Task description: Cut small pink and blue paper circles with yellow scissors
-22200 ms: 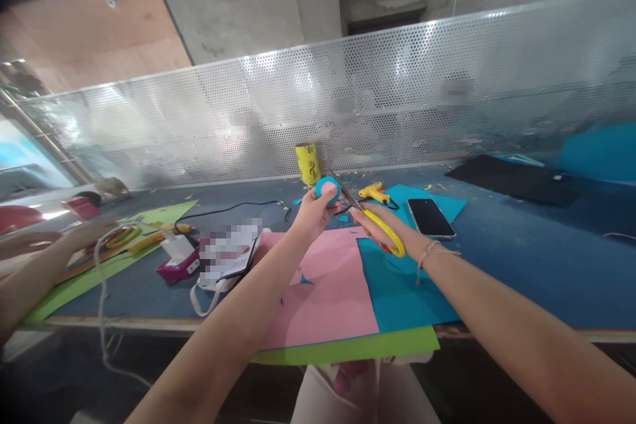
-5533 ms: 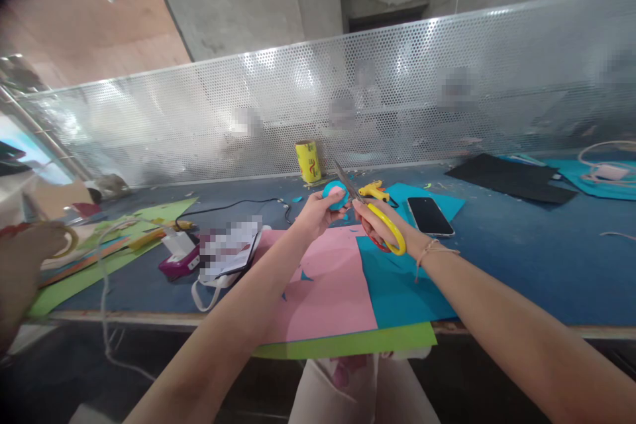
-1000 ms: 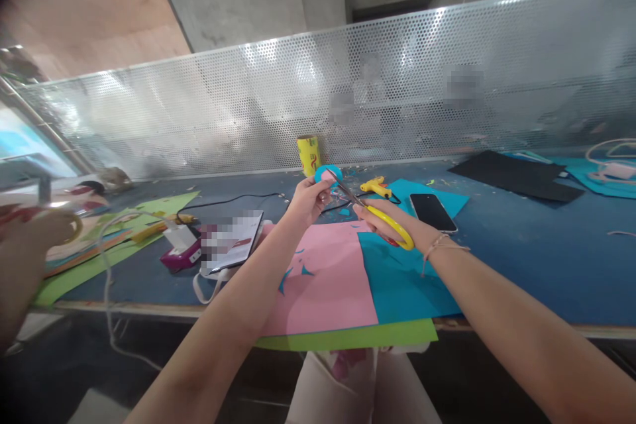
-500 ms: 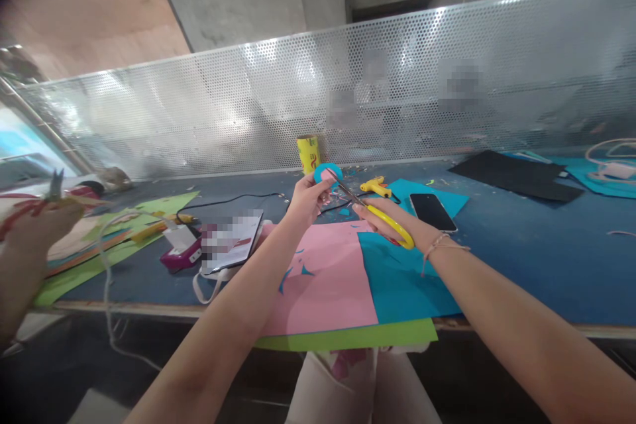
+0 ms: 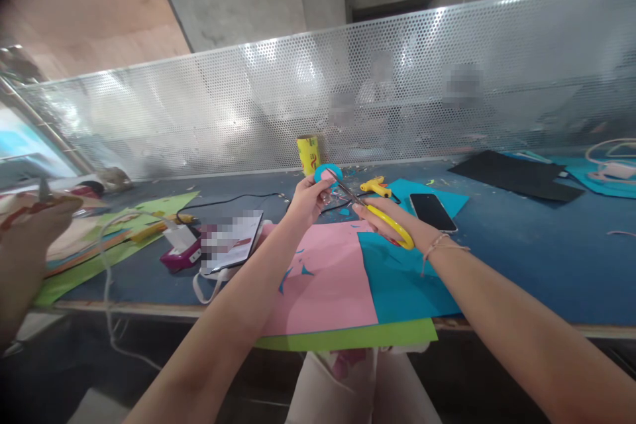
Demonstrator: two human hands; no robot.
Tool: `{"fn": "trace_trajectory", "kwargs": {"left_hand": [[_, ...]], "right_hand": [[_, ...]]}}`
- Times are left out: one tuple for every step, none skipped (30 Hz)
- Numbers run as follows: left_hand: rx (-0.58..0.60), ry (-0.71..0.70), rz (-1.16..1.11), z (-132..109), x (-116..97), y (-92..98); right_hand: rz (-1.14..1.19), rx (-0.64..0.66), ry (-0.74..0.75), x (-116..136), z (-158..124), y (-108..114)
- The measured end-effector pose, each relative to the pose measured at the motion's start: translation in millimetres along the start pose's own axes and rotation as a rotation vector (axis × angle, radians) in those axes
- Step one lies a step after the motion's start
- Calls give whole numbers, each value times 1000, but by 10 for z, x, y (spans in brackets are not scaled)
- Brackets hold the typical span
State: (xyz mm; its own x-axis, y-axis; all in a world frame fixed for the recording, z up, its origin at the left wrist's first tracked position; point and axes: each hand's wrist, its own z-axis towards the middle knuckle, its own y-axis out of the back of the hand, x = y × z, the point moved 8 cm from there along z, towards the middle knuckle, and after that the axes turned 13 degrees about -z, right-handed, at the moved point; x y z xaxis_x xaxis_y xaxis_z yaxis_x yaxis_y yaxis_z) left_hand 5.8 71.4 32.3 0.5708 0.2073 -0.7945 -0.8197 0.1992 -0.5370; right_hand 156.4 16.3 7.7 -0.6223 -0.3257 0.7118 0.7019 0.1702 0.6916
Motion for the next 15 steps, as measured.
{"fn": "trace_trajectory", "kwargs": {"left_hand": [[3, 1, -1, -3, -1, -2], [5, 3, -5, -7, -1, -5], [7, 3, -14, -10, -4, -8], [6, 2, -26, -13, -7, -9], [0, 0, -37, -16, -12, -6], [-13, -3, -45, -18, -18, 2], [-30, -6, -51, -19, -23, 15], [-52, -9, -55, -19, -28, 31], [-73, -11, -55, -19, -32, 48], [-93, -16, -50, -19, -38, 64], [-108, -22, -41, -18, -45, 77], [-116, -26, -28, -16, -50, 84], [-119, -30, -14, -13, -54, 87], [-119, -32, -2, -11, -55, 87], [-115, -30, 5, -8, -52, 84]], "right_hand": [[1, -1, 1, -22, 6, 0], [5, 0, 0, -46, 11, -2], [11, 9, -1, -69, 16, -10], [20, 24, 1, -87, 20, -22], [30, 42, 9, -93, 21, -38], [37, 60, 21, -90, 22, -53], [43, 65, 31, -82, 23, -59], [46, 63, 37, -72, 26, -61], [51, 49, 33, -67, 34, -54], [59, 32, 21, -70, 47, -47], [67, 10, 6, -77, 67, -36], [67, -22, -6, -86, 91, -18], [50, -76, -6, -92, 119, 19], [14, -157, 6, -92, 143, 78], [-39, -254, 26, -84, 159, 150]]}}
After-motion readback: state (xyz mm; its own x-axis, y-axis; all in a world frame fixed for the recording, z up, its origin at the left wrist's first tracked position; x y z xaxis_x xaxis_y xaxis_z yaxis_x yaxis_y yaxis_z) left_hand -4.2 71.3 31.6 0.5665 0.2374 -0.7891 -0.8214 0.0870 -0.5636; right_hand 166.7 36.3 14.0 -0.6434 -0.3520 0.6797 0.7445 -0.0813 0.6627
